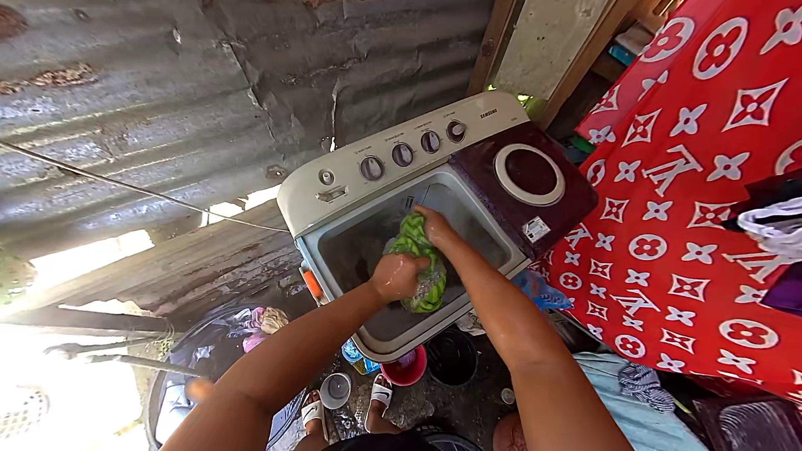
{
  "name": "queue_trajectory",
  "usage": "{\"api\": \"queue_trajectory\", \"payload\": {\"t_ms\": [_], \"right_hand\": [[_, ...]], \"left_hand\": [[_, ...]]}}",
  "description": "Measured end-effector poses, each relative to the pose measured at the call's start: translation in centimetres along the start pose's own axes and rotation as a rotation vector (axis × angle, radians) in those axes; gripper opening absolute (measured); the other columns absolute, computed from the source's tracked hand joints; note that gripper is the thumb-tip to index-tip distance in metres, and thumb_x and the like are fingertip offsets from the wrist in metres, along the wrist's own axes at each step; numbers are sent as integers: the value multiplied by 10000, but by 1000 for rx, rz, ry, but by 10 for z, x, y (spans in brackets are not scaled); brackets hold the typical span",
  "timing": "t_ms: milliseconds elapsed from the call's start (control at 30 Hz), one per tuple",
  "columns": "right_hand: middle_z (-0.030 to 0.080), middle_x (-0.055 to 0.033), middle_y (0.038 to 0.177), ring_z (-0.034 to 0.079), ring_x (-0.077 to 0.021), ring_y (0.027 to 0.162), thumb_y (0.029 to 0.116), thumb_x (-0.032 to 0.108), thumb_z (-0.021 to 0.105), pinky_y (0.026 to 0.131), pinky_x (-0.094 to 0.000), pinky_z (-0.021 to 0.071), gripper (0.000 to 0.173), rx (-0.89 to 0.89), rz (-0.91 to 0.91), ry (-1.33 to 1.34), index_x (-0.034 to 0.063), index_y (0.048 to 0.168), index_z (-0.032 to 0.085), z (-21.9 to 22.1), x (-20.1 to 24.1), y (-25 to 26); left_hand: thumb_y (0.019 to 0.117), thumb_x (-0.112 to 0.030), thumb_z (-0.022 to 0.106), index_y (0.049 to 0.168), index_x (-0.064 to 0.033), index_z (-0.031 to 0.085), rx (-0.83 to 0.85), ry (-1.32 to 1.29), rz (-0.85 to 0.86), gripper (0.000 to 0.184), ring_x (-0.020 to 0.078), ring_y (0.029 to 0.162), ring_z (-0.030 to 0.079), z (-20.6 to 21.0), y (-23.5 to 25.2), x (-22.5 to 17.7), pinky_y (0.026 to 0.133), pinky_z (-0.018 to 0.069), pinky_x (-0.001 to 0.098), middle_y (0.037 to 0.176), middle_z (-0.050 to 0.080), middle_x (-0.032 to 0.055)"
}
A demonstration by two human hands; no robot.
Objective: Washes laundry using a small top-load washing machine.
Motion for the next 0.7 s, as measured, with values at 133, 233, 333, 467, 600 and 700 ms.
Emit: {"api": "queue_trajectory", "payload": {"t_ms": [133, 233, 333, 467, 600, 700], "right_hand": [[638, -249, 1308, 611, -452, 1227, 988, -13, 554, 981, -654, 495, 445, 32, 73, -244, 115, 1414, 563, 14, 24, -6], [626, -233, 1342, 596, -436, 1259, 994, -24, 518, 1001, -635, 493, 463, -79, 128, -234, 119, 1431, 562, 16, 25, -16], [638, -265, 1304, 611, -463, 1221, 936, -96, 540, 990, -655, 491, 503, -247, 117, -98, 85, 1404, 581, -10, 24, -53], [676, -240, 1223, 657, -379, 1152, 877, -110, 626, 988, -584, 513, 465, -445, 21, 27, 20, 1323, 610, -66, 30, -158], [663, -66, 1181, 627, -54, 1070, 867, 225, 660, 961, -271, 527, 461, -534, -57, 83, 19, 1274, 594, -73, 17, -297], [674, -5, 1150, 624, 2, 1025, 850, 353, 681, 935, -224, 532, 500, -547, 88, 121, 55, 1244, 608, -41, 7, -398]], "left_hand": [[962, -310, 653, 1200, -55, 705, 55, 159, 74, 353, 415, 1028, 692, 24, 5, 16, 863, 529, 607, 1059, 717, 220], [947, -321, 680, 1149, -43, 726, -22, 190, 210, 347, 417, 983, 704, 27, 4, 29, 847, 545, 601, 1004, 723, 218], [891, -251, 719, 1021, 1, 729, -204, 98, 483, 284, 427, 822, 699, 8, -15, 24, 765, 561, 595, 836, 689, 224], [853, -265, 706, 868, -34, 693, -396, -150, 837, 231, 334, 819, 692, -24, -53, -26, 744, 567, 494, 827, 687, 173], [871, -289, 728, 923, -49, 697, -246, -474, 998, 247, 257, 957, 679, 13, -109, -86, 877, 554, 415, 939, 700, 158], [918, -269, 735, 979, -37, 711, -9, -635, 1059, 241, 270, 1052, 667, 86, -152, -112, 1006, 511, 484, 1015, 710, 153]]}}
Point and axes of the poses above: each hand's wrist, its own y-axis towards the middle knuckle, its own z-axis out of the palm, x = y × z, the point moved 4 cm from there along y, towards the middle knuckle
